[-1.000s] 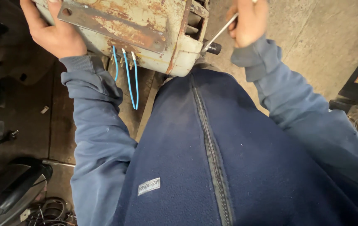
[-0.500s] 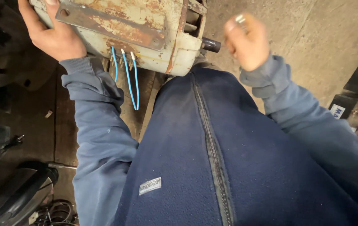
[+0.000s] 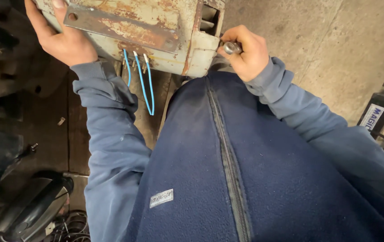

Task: The person holds a rusty electric motor and uses a wrench to loosen and remove bolts from the motor housing. They rotate the motor to access different bolt locations, remove a bolt, and place it on the workbench while continuing to work on the motor.

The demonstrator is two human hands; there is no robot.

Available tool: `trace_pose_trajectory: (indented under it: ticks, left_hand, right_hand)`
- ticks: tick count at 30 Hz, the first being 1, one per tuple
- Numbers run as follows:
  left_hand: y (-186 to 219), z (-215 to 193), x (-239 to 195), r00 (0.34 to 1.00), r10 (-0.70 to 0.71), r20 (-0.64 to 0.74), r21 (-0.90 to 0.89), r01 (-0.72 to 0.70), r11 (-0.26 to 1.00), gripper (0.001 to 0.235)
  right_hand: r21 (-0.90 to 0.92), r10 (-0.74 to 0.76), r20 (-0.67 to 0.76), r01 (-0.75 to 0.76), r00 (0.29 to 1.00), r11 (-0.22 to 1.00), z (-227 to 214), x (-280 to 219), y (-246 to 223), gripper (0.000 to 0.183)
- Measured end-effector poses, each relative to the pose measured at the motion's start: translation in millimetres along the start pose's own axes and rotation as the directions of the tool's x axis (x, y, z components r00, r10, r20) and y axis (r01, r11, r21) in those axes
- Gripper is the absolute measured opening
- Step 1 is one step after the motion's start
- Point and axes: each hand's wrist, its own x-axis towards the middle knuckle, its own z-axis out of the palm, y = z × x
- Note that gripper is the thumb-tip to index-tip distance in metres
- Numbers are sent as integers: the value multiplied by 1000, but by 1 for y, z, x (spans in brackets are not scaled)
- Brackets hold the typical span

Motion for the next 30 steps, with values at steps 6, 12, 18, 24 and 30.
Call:
trace_pose_trajectory:
  ticks: [6, 12, 18, 24, 30]
  left_hand:
    - [0, 1, 4, 1000, 6, 16, -25, -6, 1000, 63]
    - [1, 1, 4, 1000, 18, 22, -40, -17, 999, 60]
    - [-2, 2, 3, 1000, 27, 6, -11, -27, 1000, 56]
    - [-1, 2, 3, 999, 50, 1, 14, -50, 999, 54]
    - [-1, 2, 2, 999, 52, 14, -27, -51, 998, 53]
  right_hand:
    - [296, 163, 21, -162, 986, 941, 10, -5, 12, 24]
    - [333, 308, 14, -295, 951, 896, 16, -6, 10, 23]
    - [32, 34, -130, -30, 991, 999, 10, -6, -6, 22]
    - [195, 204, -85, -185, 975, 963, 15, -8, 7, 21]
    - [193, 149, -80, -131, 986, 972, 14, -9, 7, 19]
